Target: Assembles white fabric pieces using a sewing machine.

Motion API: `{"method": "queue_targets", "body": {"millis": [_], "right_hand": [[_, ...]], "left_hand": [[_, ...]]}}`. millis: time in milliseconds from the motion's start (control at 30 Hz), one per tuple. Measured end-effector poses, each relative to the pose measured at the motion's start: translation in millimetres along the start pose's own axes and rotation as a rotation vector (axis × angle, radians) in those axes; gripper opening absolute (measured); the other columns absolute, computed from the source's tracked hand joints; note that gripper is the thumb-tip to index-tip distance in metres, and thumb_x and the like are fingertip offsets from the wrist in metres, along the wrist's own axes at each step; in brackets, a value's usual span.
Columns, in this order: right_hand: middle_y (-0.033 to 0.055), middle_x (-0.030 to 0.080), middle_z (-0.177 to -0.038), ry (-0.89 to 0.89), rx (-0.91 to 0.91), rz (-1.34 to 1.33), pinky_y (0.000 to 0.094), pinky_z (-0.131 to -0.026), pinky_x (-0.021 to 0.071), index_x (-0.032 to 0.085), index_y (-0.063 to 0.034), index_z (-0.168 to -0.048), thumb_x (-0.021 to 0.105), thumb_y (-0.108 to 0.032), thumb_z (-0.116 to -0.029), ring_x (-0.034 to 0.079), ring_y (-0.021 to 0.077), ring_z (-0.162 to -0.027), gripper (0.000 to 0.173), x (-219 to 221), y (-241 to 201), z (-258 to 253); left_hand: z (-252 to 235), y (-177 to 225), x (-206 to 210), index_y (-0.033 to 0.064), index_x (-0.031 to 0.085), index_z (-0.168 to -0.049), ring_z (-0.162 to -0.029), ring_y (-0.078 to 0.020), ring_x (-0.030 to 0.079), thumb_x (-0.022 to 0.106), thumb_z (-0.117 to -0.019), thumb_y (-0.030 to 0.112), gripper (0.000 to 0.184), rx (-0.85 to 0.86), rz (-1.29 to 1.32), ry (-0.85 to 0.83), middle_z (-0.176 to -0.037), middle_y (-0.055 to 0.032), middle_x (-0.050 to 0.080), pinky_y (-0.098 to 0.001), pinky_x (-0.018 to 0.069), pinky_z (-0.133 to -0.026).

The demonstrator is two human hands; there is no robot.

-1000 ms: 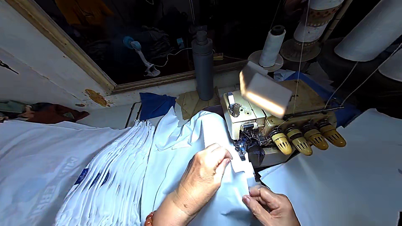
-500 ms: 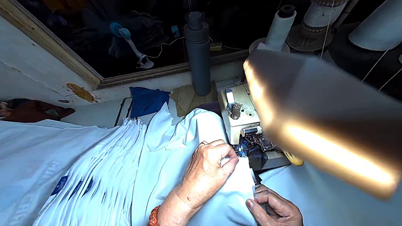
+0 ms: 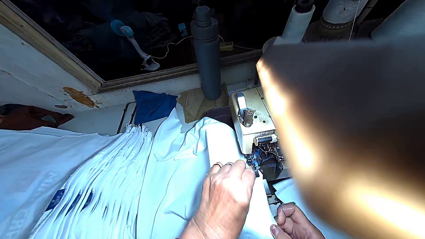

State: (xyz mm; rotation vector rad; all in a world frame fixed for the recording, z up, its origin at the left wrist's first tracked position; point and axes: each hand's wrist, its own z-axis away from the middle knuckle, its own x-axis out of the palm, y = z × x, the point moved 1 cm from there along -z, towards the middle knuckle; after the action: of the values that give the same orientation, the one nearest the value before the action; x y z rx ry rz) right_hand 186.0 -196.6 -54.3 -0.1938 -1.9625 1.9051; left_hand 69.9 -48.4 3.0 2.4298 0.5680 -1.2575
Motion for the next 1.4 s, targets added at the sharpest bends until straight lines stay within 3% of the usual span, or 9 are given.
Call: {"method": "queue_targets", "body": {"millis": [467,600,667,767,867,1067,1200,1267,1400], "right_hand": [[-0.0157,0.044,-0.056,0.032,-0.082,0.262,0.0104,-0.045,0.0315,0.055,-0.0118,-0.091,0.062,0.006,-0.0797,0.039,-0.0083,-0.048,0.022,9,-29,-41],[-0.0154,0.042,-0.055,0.046,-0.09,0.26,0.0103,-0.044,0.0303,0.056,-0.0122,-0.089,0.063,0.006,-0.0802,0.037,-0.008,-0.047,0.021,9,-28,-41],[-0.0163,0.043,-0.056,0.062,-0.093,0.242,0.0099,-0.044,0.0309,0.056,-0.0128,-0.088,0.062,0.007,-0.0796,0.038,-0.0088,-0.048,0.022,10,-26,-41],[-0.0174,0.042,-0.055,0.086,-0.104,0.216,0.0093,-0.044,0.0306,0.056,-0.0141,-0.088,0.062,0.007,-0.0795,0.038,-0.0094,-0.047,0.023,12,-24,-41],[-0.0179,0.045,-0.055,0.098,-0.102,0.155,0.009,-0.045,0.0327,0.055,-0.0154,-0.088,0.063,0.008,-0.0799,0.04,-0.0096,-0.047,0.026,14,-22,-37],[-0.0167,0.062,-0.072,-0.057,-0.054,0.084,0.0122,-0.057,0.047,0.055,-0.0158,-0.092,0.067,0.008,-0.0829,0.056,-0.0088,-0.062,0.028,18,-11,-5],[-0.0158,0.065,-0.068,-0.029,0.096,-0.063,0.0156,-0.058,0.0513,0.053,-0.0165,-0.098,0.072,0.009,-0.0813,0.061,-0.005,-0.06,0.037,28,-4,-1],[-0.0118,0.071,-0.072,-0.019,0.176,-0.121,0.0204,-0.065,0.0568,0.052,-0.0142,-0.105,0.071,0.011,-0.0821,0.068,-0.0004,-0.065,0.039,29,-2,1],[-0.0095,0.074,-0.079,0.013,0.227,-0.106,0.0236,-0.07,0.0588,0.053,-0.0102,-0.112,0.069,0.012,-0.0826,0.071,0.0022,-0.07,0.04,21,1,3]], "left_hand": [[-8,-38,17,0.0103,0.08,-0.095,-0.119,-0.0314,0.067,0.059,-0.0936,0.01,0.021,-0.065,0.044,0.125,-0.111,-0.0082,0.076,-0.0589,0.0405,-0.112],[25,-54,-4,0.0067,0.076,-0.114,-0.073,-0.0122,0.063,0.056,-0.094,0.013,0.029,-0.263,0.016,0.21,-0.081,-0.0002,0.07,-0.0346,0.0502,-0.073],[66,-55,-35,0.0024,0.07,-0.124,-0.05,-0.0172,0.054,0.059,-0.0836,0.021,0.046,-0.495,-0.001,-0.111,-0.065,-0.0007,0.061,-0.0386,0.0468,-0.048],[126,-53,-62,-0.006,0.06,-0.134,-0.074,-0.0495,0.068,0.068,-0.0937,0.021,0.049,-0.877,0.129,-0.704,-0.081,-0.0247,0.071,-0.071,0.0496,-0.07],[178,-48,-58,-0.011,0.069,-0.104,-0.062,-0.0436,0.069,0.06,-0.0958,0.01,0.024,-0.817,0.046,-0.438,-0.072,-0.0241,0.069,-0.0632,0.0532,-0.059],[102,-141,-123,-0.0179,0.062,-0.105,-0.066,-0.0413,0.064,0.052,-0.1003,0.009,0.029,-0.547,-0.307,0.127,-0.08,-0.0312,0.065,-0.0557,0.0511,-0.062],[5,-130,-132,-0.0124,0.06,-0.111,-0.081,-0.0527,0.065,0.051,-0.1027,0.001,0.018,-0.508,-0.34,0.031,-0.094,-0.0356,0.064,-0.0631,0.0505,-0.072],[-22,-111,-126,-0.007,0.057,-0.123,-0.097,-0.0474,0.065,0.054,-0.1023,0.0,0.022,-0.699,-0.192,-0.066,-0.112,-0.0322,0.064,-0.0589,0.0516,-0.085],[6,-121,-82,-0.0007,0.062,-0.118,-0.082,-0.0243,0.068,0.056,-0.0994,0.005,0.02,-0.734,0.231,-0.015,-0.105,-0.0169,0.07,-0.0448,0.0563,-0.073]]}}
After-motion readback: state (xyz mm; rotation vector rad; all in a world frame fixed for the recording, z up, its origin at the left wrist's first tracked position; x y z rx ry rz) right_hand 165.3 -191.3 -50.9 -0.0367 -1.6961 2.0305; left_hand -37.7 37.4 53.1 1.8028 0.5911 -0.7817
